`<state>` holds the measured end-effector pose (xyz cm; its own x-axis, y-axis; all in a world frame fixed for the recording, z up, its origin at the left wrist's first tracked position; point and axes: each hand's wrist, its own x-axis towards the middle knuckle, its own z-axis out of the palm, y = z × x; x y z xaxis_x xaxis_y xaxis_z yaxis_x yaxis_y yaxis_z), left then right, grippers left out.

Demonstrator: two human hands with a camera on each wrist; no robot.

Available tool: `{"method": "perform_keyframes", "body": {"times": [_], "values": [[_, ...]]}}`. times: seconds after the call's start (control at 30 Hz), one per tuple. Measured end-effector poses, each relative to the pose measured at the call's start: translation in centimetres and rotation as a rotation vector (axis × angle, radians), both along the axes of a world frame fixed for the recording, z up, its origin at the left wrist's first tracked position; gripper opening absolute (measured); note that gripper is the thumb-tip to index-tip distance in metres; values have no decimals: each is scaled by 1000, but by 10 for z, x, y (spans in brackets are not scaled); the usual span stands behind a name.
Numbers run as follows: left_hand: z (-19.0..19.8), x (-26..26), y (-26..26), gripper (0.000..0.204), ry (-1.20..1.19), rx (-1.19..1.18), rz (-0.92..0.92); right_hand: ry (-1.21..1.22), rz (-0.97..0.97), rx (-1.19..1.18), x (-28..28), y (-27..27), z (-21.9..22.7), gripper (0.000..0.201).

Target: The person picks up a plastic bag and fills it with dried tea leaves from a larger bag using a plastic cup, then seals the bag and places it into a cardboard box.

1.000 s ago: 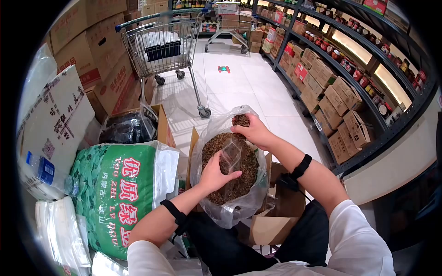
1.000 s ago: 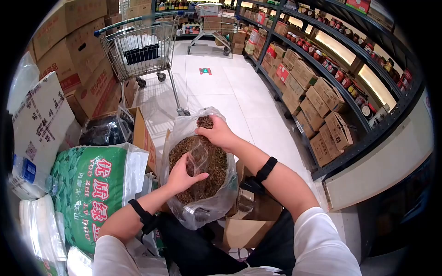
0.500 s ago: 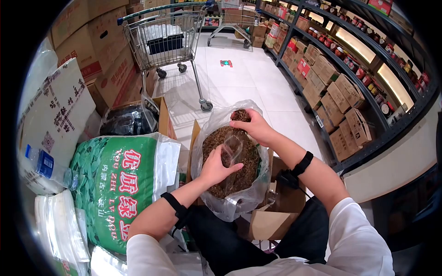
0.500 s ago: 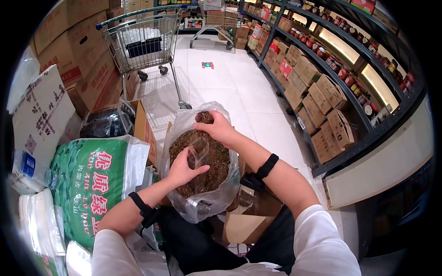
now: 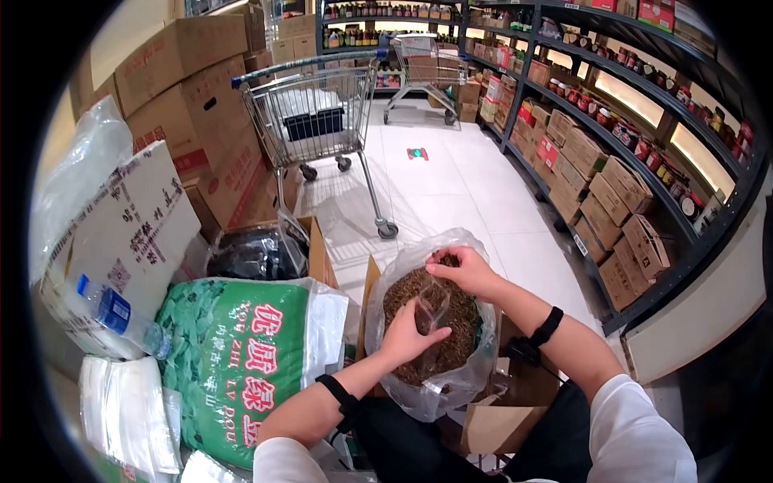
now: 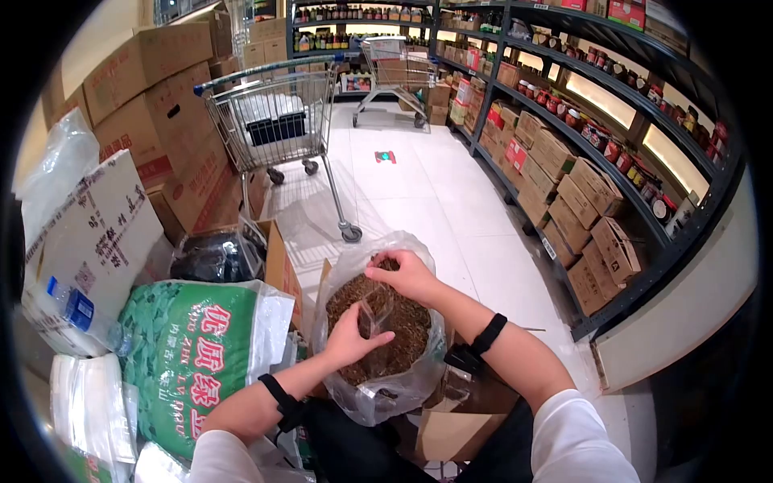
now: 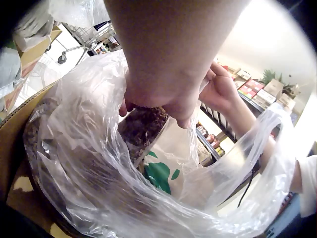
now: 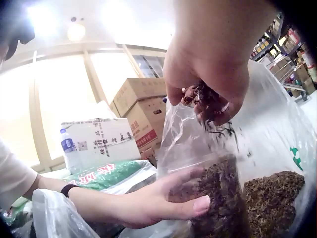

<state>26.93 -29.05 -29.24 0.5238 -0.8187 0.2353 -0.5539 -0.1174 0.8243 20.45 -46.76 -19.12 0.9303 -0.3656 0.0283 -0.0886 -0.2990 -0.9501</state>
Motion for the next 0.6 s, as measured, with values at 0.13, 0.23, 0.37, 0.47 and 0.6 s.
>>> {"method": "perform_keyframes", "body": {"times": [0.13, 0.23, 0.37, 0.47, 0.6], "values": [[1, 0, 0, 86, 40, 92, 22, 8, -1, -13, 0, -2, -8, 27], [6, -1, 1, 87, 36, 114, 17, -8, -12, 24, 2, -3, -14, 33], [6, 0, 1, 87, 63, 125, -9, -10, 12, 0, -1, -3, -12, 33], [5, 1, 1, 86, 62, 117, -14, -26, 21, -45, -2, 0, -9, 31], [5, 1, 0, 86, 55, 108, -3, -63, 9, -120, -3, -1, -10, 25]]}}
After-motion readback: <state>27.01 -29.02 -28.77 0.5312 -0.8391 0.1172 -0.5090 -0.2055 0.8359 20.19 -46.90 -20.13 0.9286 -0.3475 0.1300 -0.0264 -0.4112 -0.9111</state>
